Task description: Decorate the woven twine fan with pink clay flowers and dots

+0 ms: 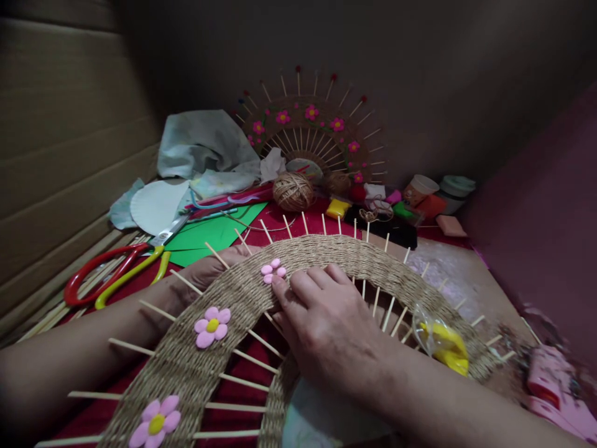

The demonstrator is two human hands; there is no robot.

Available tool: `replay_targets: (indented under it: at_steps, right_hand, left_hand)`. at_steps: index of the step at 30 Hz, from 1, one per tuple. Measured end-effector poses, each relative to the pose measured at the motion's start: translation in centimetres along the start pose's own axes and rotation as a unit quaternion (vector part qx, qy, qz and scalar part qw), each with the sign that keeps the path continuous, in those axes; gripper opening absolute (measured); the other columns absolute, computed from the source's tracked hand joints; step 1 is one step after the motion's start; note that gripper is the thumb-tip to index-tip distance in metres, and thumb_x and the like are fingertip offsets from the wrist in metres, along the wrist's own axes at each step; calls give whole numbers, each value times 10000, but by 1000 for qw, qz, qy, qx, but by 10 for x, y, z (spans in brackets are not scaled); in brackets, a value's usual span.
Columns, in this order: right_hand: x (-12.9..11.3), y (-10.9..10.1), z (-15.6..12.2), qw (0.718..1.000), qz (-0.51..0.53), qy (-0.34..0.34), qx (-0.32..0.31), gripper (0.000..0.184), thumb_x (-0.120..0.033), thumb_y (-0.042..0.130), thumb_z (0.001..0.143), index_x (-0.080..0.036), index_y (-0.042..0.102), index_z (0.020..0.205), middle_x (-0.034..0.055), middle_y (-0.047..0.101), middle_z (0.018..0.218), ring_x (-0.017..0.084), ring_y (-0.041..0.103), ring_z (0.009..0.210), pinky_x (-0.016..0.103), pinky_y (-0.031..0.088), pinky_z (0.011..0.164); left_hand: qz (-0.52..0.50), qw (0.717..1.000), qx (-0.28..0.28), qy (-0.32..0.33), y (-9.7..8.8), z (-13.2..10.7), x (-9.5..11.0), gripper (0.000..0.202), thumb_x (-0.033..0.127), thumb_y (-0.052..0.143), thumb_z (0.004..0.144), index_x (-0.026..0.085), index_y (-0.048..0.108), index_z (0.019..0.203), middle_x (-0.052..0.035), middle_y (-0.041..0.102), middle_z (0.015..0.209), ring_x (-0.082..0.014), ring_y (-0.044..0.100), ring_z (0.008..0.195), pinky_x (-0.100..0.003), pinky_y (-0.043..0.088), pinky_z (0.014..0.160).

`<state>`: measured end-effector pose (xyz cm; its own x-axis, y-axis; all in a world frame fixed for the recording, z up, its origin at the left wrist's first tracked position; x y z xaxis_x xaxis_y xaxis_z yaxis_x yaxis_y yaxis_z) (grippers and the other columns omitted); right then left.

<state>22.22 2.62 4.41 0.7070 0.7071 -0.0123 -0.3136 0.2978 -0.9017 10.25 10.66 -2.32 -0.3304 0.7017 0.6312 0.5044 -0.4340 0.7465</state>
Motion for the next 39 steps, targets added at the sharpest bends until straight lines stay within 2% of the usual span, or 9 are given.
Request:
replay_targets:
  at_steps: [7,10,17,22,29,34,39]
  right_hand:
    - [5,-11,-1,998,30,-12,53,311,-157,492,859,-45,591,1132,71,569,731,172,457,661,341,346,606]
    - [9,-10,-1,999,10,-7,43,319,-167,482,865,-65,589,1148,66,567,733,170,454,657,342,345,609]
    - [10,-5,1,1000,-26,1,9,332,-213,466,881,-75,592,1155,60,571,740,168,452,658,355,334,639]
    - [11,-3,1,1000,-14,9,8,305,-206,454,884,-81,613,1113,57,574,722,167,460,653,351,337,640]
    - [14,-14,5,998,27,2,55,297,-164,475,864,-88,574,1134,72,589,776,174,486,684,346,358,624]
    - [13,-11,14,999,8,-2,35,280,-239,491,860,-117,616,1080,67,587,769,176,478,679,355,355,638]
    - [14,-5,13,1000,-24,-4,2,319,-301,490,867,-126,626,1098,68,583,765,177,474,670,363,345,655]
  left_hand:
    - [29,999,20,3,0,-3,0,60,75,609,697,77,666,714,-48,702,630,-124,646,540,-206,508,532]
    - [37,999,24,6,-4,-2,0,55,85,610,706,80,663,718,-50,700,634,-131,646,545,-225,513,547]
    - [65,998,10,17,1,-2,1,271,56,557,734,48,646,989,-76,696,720,-148,645,626,-237,499,590]
    - [76,997,4,2,5,-4,2,339,21,543,734,56,617,1064,-84,691,756,-131,635,635,-219,492,596]
    - [90,996,-23,12,2,0,3,264,34,532,722,41,652,956,-110,700,794,-145,649,659,-227,504,619]
    - [79,996,-32,17,2,1,3,168,5,533,703,57,668,790,-73,694,712,-116,633,602,-194,492,583]
    - [93,995,-27,8,2,1,2,297,26,562,676,71,667,950,-90,699,778,-127,632,613,-225,499,597]
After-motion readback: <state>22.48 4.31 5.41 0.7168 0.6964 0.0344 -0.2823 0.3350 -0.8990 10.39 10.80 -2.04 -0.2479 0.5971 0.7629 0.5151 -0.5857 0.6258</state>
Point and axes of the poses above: each hand's wrist, its own z-axis towards the middle knuckle, its own y-axis out of the palm, x = y × z, the point moved 5 cm from there along z, towards the middle knuckle
